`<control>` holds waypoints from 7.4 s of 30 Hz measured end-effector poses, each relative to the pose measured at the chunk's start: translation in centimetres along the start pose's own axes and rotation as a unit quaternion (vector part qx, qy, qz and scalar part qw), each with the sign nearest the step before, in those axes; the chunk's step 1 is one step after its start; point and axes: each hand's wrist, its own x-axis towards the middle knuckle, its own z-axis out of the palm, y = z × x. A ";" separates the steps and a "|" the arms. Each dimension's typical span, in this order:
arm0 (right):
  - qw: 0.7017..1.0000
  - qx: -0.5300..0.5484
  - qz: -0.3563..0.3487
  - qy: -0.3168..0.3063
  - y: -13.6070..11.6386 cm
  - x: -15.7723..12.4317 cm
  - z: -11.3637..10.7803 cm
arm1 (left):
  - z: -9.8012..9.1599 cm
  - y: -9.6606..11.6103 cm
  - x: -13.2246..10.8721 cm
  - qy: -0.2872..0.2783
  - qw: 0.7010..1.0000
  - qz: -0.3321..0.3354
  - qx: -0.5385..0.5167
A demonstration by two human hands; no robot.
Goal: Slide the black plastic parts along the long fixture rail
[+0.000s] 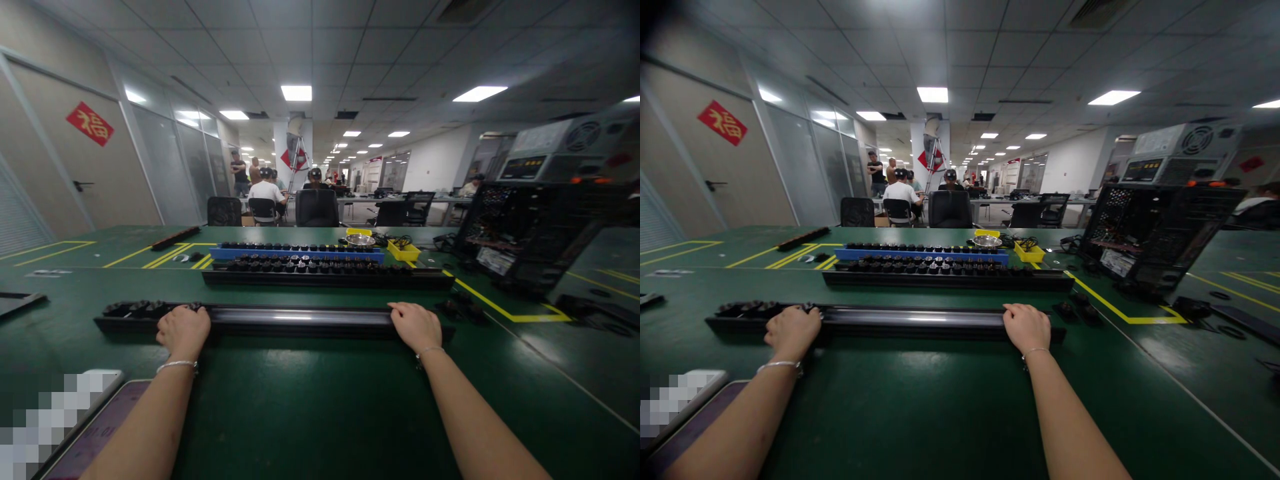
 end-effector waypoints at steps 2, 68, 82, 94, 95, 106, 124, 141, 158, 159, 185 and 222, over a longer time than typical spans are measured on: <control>1.000 0.000 0.000 0.000 0.0 0.0 0.0 | 0.0 0.1 -0.2 -0.001 1.000 0.004 0.000; 0.998 0.009 -0.005 0.055 0.6 0.1 0.4 | 1.0 1.8 -1.8 -0.015 0.993 0.112 0.038; 0.995 0.030 -0.009 0.091 1.2 0.2 1.1 | 1.1 2.7 -2.8 -0.029 0.991 0.125 0.042; 0.992 0.032 -0.097 0.071 -0.8 -0.4 1.2 | 1.3 2.8 -2.8 -0.036 0.988 0.149 0.039; 0.992 0.032 -0.098 0.071 -0.8 -0.4 1.1 | 1.2 2.8 -2.8 -0.036 0.987 0.150 0.039; 0.994 0.036 -0.088 0.060 -0.6 -0.3 1.1 | 1.2 3.5 -3.9 -0.040 0.984 0.164 0.047; 0.994 0.033 -0.091 0.057 -0.7 -0.2 1.1 | 0.6 4.1 -4.4 -0.050 0.979 0.189 0.052; 0.993 0.020 -0.087 0.072 -0.8 -0.3 1.2 | 0.6 4.5 -4.8 -0.058 0.974 0.215 0.045; 0.994 0.027 -0.087 0.055 -0.8 -0.3 1.0 | 1.3 4.5 -5.3 -0.058 0.965 0.255 0.016; 0.994 0.027 -0.088 0.053 -0.8 -0.3 1.0 | 1.2 4.6 -5.3 -0.060 0.965 0.253 0.016; 0.994 0.026 -0.086 0.056 -1.0 -0.3 1.0 | 1.3 5.4 -6.7 -0.049 0.948 0.314 0.004; 0.994 0.022 -0.091 0.056 -0.9 -0.1 1.3 | 1.2 5.7 -7.5 -0.087 0.944 0.319 -0.016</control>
